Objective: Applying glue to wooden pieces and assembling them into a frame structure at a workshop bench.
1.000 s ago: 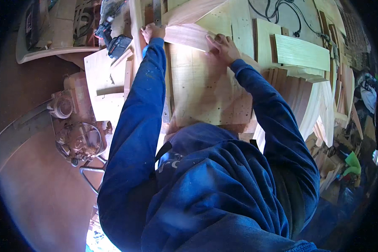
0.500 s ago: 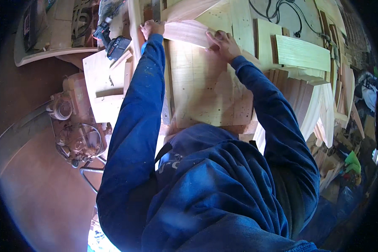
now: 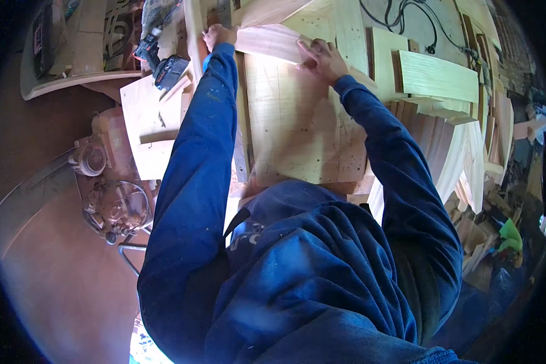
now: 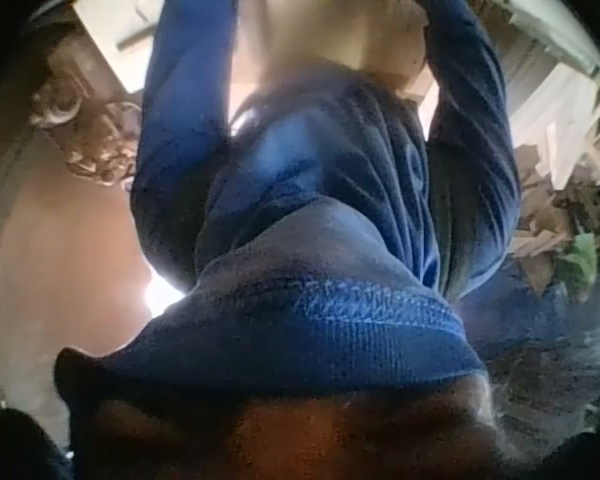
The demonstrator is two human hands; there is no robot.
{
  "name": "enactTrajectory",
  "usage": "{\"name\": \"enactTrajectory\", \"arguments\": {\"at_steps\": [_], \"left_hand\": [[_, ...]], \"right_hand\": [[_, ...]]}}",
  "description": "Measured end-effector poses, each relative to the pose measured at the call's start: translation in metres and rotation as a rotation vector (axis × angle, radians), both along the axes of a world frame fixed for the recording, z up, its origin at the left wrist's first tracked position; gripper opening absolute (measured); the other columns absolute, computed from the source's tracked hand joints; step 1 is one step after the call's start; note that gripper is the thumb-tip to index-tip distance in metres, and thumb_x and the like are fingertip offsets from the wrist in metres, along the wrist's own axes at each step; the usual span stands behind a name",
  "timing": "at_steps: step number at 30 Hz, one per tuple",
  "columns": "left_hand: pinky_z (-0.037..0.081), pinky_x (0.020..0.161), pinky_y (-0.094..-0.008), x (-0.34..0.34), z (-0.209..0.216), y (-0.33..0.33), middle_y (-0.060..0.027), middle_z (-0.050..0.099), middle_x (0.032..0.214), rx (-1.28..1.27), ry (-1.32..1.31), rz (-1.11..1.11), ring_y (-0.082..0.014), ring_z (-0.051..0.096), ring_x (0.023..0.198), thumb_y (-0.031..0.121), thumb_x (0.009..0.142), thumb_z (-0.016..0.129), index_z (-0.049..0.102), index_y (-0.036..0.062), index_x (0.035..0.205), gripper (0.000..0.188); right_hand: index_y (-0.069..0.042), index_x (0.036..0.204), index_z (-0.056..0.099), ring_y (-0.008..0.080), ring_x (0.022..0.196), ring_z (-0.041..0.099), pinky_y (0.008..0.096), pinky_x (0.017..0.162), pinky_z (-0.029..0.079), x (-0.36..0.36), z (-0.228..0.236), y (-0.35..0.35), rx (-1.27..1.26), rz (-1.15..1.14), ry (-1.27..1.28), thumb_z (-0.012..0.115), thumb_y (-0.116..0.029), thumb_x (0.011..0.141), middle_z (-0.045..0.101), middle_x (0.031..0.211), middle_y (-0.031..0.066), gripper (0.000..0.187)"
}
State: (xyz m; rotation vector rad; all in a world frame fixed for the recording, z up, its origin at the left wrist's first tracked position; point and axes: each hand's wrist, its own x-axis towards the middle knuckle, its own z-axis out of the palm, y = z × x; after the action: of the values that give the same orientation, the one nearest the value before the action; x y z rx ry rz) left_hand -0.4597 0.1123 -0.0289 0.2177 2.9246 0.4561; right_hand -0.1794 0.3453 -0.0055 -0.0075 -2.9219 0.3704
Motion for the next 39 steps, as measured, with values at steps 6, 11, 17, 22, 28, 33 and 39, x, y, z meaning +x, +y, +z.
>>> {"name": "enactTrajectory", "arguments": {"at_steps": [6, 11, 17, 22, 28, 33, 39], "left_hand": [[0.042, 0.115, -0.0519, 0.028, 0.059, -0.033, -0.028, 0.067, 0.133, 0.159, 0.071, -0.087, -0.0421, 0.062, 0.126, 0.06, 0.081, 0.08, 0.06, -0.0024, 0.14, 0.088], [0.059, 0.086, -0.0417, 0.098, 0.128, -0.112, -0.0203, 0.068, 0.123, 0.564, 0.211, -0.112, -0.0302, 0.07, 0.102, 0.048, 0.08, 0.09, 0.056, -0.0011, 0.146, 0.089], [0.058, 0.082, -0.0339, 0.201, 0.196, -0.22, -0.0146, 0.064, 0.123, 0.734, 0.211, -0.033, -0.0217, 0.066, 0.099, 0.019, 0.085, 0.09, 0.055, 0.0, 0.146, 0.073], [0.056, 0.099, -0.0452, 0.261, 0.244, -0.242, -0.0171, 0.063, 0.129, 0.606, 0.469, -0.245, -0.0336, 0.062, 0.117, 0.026, 0.073, 0.098, 0.05, 0.0011, 0.15, 0.094], [0.047, 0.113, -0.0525, 0.305, 0.303, -0.209, -0.0208, 0.055, 0.142, 0.59, 0.694, -0.623, -0.0434, 0.054, 0.132, 0.038, 0.06, 0.099, 0.057, 0.0044, 0.145, 0.101], [0.052, 0.105, -0.0556, 0.324, 0.31, -0.212, -0.02, 0.067, 0.127, 0.815, 0.65, -1.056, -0.0411, 0.065, 0.122, 0.032, 0.07, 0.091, 0.067, 0.0053, 0.117, 0.059], [0.063, 0.078, -0.045, 0.397, 0.293, -0.241, -0.015, 0.074, 0.094, 1.222, 0.417, -0.969, -0.0359, 0.076, 0.086, 0.027, 0.073, 0.091, 0.063, 0.0069, 0.099, 0.043]], "right_hand": [[-0.026, 0.16, 0.047, 0.0411, 0.119, 0.057, 0.0514, 0.106, 0.048, -0.013, 0.0, 0.002, -0.024, -0.048, -0.103, 0.076, -0.061, 0.086, 0.059, 0.137, 0.0188, 0.087], [-0.03, 0.165, 0.038, 0.0469, 0.122, 0.057, 0.0568, 0.108, 0.047, -0.02, 0.006, 0.009, -0.005, -0.025, -0.095, 0.074, -0.067, 0.084, 0.057, 0.142, 0.0228, 0.096], [-0.02, 0.163, 0.041, 0.039, 0.114, 0.061, 0.0524, 0.102, 0.049, -0.008, 0.078, 0.018, -0.15, 0.109, -0.104, 0.074, -0.062, 0.087, 0.063, 0.13, 0.0221, 0.092], [-0.007, 0.149, 0.05, 0.0195, 0.085, 0.054, 0.0356, 0.079, 0.048, 0.064, 0.189, -0.023, -0.798, 0.022, -0.153, 0.089, -0.036, 0.083, 0.06, 0.097, 0.0082, 0.082], [-0.004, 0.147, 0.049, 0.0113, 0.085, 0.042, 0.026, 0.074, 0.037, 0.197, 0.314, -0.095, -0.789, 0.027, -0.195, 0.095, -0.016, 0.079, 0.046, 0.095, -0.0004, 0.084], [-0.004, 0.157, 0.04, 0.0242, 0.124, 0.06, 0.0375, 0.104, 0.047, 0.269, 0.387, -0.136, -0.801, 0.131, -0.515, 0.097, -0.025, 0.077, 0.064, 0.131, 0.0139, 0.1], [-0.005, 0.158, 0.042, 0.0387, 0.134, 0.06, 0.0426, 0.105, 0.053, 0.291, 0.449, -0.141, -0.593, 0.239, -0.878, 0.094, -0.046, 0.074, 0.058, 0.148, 0.0225, 0.107]]}}
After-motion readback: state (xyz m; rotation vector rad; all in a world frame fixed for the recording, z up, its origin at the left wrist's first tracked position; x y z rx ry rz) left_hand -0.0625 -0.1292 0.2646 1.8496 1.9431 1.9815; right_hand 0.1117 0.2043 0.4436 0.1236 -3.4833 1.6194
